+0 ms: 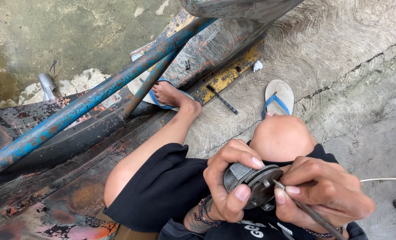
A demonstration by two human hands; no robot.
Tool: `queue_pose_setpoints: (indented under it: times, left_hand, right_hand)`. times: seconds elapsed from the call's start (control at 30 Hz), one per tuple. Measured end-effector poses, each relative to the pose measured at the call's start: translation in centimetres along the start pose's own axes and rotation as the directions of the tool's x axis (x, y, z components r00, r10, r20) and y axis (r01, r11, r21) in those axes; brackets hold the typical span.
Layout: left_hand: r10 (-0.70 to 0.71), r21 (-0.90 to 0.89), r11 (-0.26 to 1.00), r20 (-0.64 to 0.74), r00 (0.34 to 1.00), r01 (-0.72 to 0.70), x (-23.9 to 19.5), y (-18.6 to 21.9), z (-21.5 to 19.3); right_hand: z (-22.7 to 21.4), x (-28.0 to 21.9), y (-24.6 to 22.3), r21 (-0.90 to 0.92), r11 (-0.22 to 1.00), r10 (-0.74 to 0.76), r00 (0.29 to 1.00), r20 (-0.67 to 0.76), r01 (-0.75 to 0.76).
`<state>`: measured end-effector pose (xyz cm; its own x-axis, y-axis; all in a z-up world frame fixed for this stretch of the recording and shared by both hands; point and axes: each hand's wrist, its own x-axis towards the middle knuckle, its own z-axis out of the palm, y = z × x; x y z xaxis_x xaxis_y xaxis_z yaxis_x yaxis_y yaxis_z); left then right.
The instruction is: Using a screwdriver to adjust or disassemble a small mechanical component from a motorcycle.
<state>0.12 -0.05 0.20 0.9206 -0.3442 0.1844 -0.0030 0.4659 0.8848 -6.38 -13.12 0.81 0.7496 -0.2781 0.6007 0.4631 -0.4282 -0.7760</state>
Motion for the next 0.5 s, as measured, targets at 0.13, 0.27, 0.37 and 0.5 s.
queue_pose_setpoints:
  times: [0.13, 0.27, 0.37, 0.5]
  left_hand:
    - [-0.019, -0.018, 1.0, -0.009, 1.0, 0.019, 0.0, -0.1, 0.0]
    - [-0.019, -0.009, 1.0, 0.0, 1.0, 0.019, -0.1, -0.1, 0.0]
    - [-0.017, -0.02, 1.0, -0.013, 1.0, 0.017, -0.1, -0.2, 0.0]
    - [-0.011, -0.034, 0.999, -0.029, 1.0, 0.01, -0.1, -0.5, 0.2]
  right_hand:
    - [0.1, 0.6, -0.2, -0.049, 0.999, -0.019, 0.996, 0.088, 0.023]
    - [0.2, -0.3, 0.2, -0.001, 1.0, 0.013, 0.999, -0.041, -0.013]
    - [0.3, 0.5, -0.2, -0.024, 1.0, 0.003, 1.0, -0.011, -0.003]
    - [0.0, 1.0, -0.1, -0.02, 1.0, -0.022, 0.996, 0.088, 0.024]
